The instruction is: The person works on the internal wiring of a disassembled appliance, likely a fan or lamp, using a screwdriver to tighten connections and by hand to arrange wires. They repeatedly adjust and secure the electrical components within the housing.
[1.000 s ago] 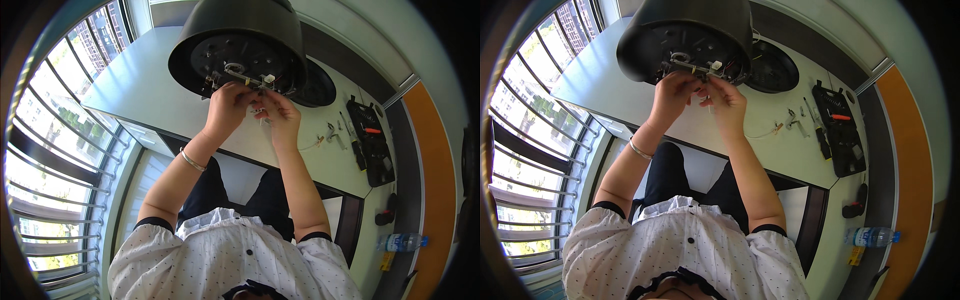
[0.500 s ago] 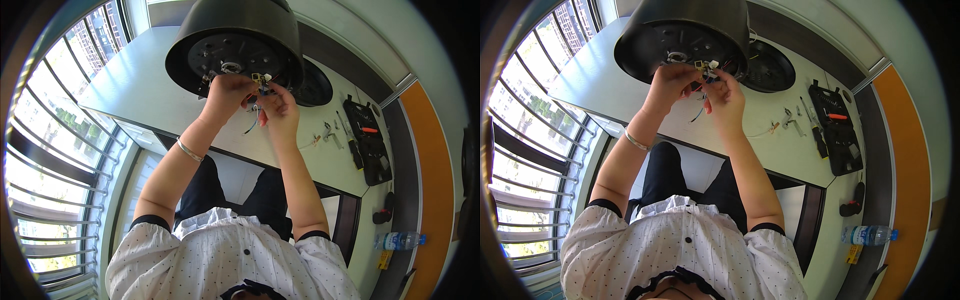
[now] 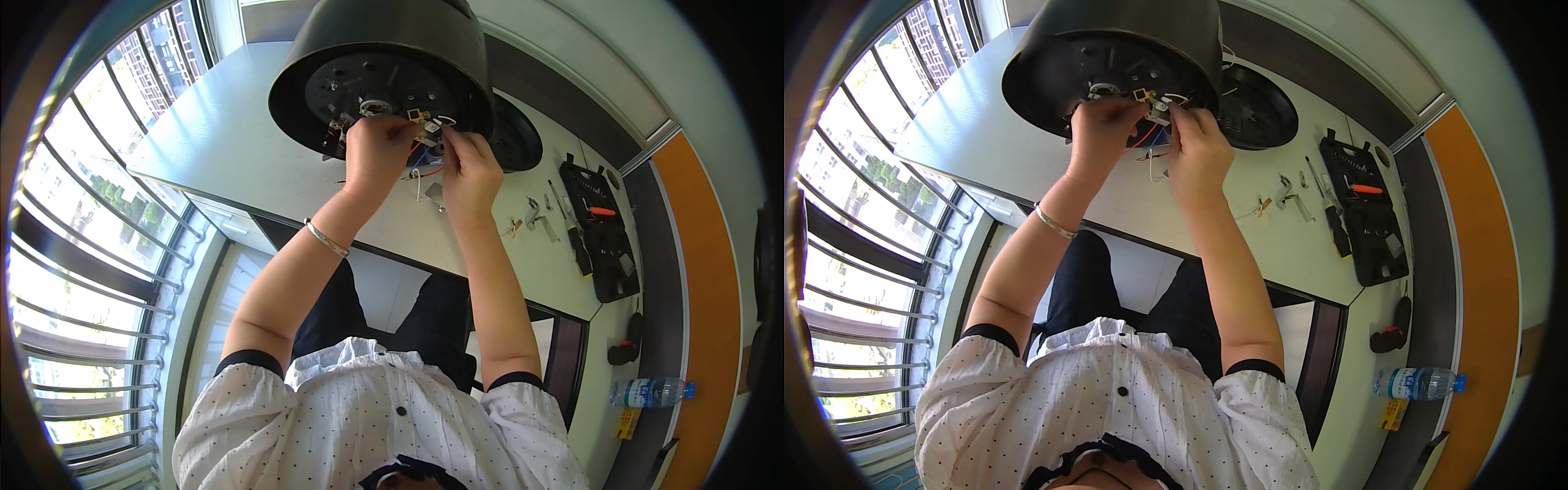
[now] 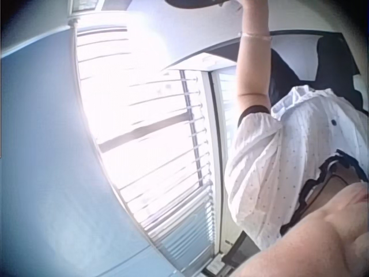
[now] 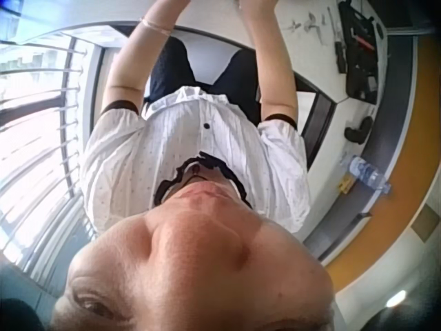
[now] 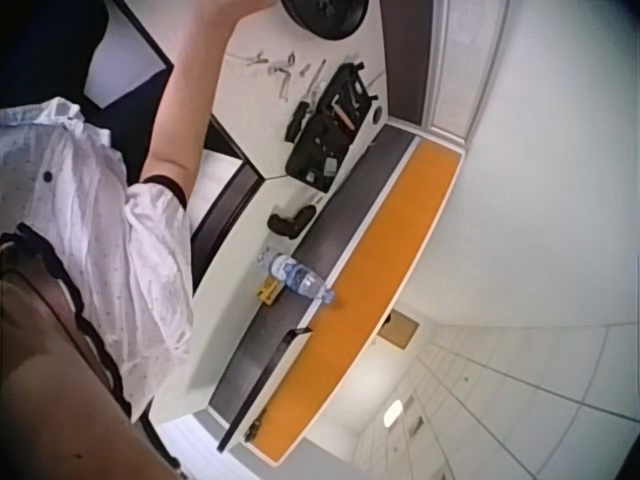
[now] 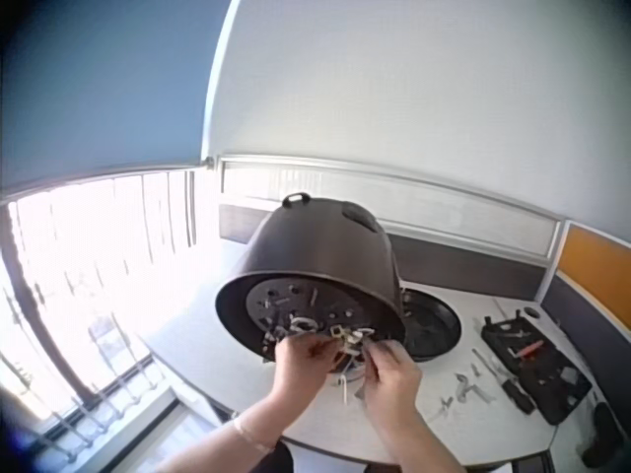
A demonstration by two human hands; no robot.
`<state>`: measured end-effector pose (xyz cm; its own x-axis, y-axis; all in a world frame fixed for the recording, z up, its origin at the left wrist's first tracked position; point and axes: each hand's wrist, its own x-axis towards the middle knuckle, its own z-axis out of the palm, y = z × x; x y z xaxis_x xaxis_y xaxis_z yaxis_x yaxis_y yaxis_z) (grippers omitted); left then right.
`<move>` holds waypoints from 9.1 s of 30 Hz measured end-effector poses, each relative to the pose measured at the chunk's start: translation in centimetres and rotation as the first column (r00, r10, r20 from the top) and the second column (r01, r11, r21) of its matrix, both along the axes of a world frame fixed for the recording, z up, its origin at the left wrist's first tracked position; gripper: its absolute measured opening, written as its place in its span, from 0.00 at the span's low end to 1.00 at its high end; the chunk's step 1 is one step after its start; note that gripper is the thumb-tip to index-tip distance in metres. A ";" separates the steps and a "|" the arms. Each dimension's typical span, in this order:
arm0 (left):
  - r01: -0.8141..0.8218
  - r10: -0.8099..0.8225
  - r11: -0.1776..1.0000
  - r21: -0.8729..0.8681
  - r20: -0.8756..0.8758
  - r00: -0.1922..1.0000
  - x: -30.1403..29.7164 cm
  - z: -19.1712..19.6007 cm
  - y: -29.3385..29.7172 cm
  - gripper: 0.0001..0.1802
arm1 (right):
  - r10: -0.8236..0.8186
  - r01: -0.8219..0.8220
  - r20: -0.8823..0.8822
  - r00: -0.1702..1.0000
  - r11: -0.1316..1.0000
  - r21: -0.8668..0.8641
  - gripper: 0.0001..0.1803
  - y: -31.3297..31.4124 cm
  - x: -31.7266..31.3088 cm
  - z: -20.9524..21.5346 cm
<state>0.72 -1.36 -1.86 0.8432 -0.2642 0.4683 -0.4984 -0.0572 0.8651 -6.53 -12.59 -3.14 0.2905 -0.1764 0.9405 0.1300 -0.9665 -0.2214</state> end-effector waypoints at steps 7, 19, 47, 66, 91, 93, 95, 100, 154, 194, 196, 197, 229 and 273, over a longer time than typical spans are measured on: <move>-0.182 0.160 0.977 0.112 0.176 0.971 -0.4 0.2 -0.1 0.09 | -0.045 0.045 -0.002 0.999 0.999 -0.014 0.12 0.0 0.6 -0.3; -0.221 0.178 0.969 0.107 0.317 0.932 0.1 -0.4 -0.2 0.06 | -0.067 0.069 -0.056 0.996 0.996 0.052 0.08 0.4 0.4 -1.1; 0.018 -0.143 0.945 0.327 0.361 0.922 1.4 2.3 1.7 0.10 | 0.139 -0.145 0.058 0.989 0.983 0.113 0.05 -0.9 0.5 -0.2; -0.005 -0.070 0.964 0.265 0.270 0.960 0.7 2.4 0.0 0.08 | -0.266 0.266 -0.158 0.951 0.964 -0.018 0.08 1.5 -3.0 2.9; -0.203 0.020 0.923 0.327 0.486 0.874 0.8 2.7 0.0 0.08 | -0.167 0.192 -0.238 0.957 0.978 0.084 0.08 1.2 -2.5 1.5; -0.192 0.020 0.932 0.306 0.487 0.873 1.1 2.2 -0.4 0.09 | -0.156 0.187 -0.258 0.953 0.978 0.098 0.10 1.2 -2.5 1.3; -0.229 0.068 0.934 0.273 0.494 0.867 0.9 1.9 -0.9 0.08 | -0.162 0.196 -0.264 0.951 0.975 0.105 0.11 1.0 -2.4 1.1; -0.271 0.155 0.951 0.147 0.534 0.831 1.1 1.1 -1.6 0.08 | -0.070 0.120 -0.271 0.960 0.977 0.174 0.14 0.8 -2.2 0.6; -0.353 0.304 0.936 -0.005 0.518 0.799 1.3 -0.1 -2.0 0.09 | 0.020 0.004 -0.245 0.969 0.995 0.098 0.22 2.0 -0.2 -0.2; -0.270 0.218 0.960 0.079 0.399 0.891 0.7 -0.4 0.2 0.05 | 0.222 -0.200 -0.098 0.970 0.961 0.189 0.12 1.4 1.2 -0.9; -0.286 0.219 0.952 0.104 0.420 0.881 0.7 -0.5 0.3 0.05 | 0.215 -0.194 -0.121 0.969 0.967 0.165 0.11 1.3 1.2 -0.9; -0.293 0.222 0.950 0.106 0.431 0.875 0.6 -0.5 0.3 0.04 | 0.211 -0.191 -0.132 0.969 0.970 0.152 0.11 1.3 1.2 -1.0; -0.279 0.227 0.957 -0.082 0.811 0.539 2.1 -0.5 -1.1 0.10 | 0.163 -0.142 -0.087 0.983 0.968 0.208 0.12 1.2 0.6 -0.9; -0.221 0.181 0.975 0.013 0.527 0.830 1.1 -0.5 -0.7 0.04 | 0.196 -0.177 -0.101 0.975 0.970 0.167 0.15 1.8 0.6 -1.3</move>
<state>1.85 -2.08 -2.41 0.5189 -0.1644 0.8389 -0.8437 -0.2560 0.4717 -5.92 -10.83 -4.48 0.4378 -0.2506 0.8634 0.2692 -0.8798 -0.3918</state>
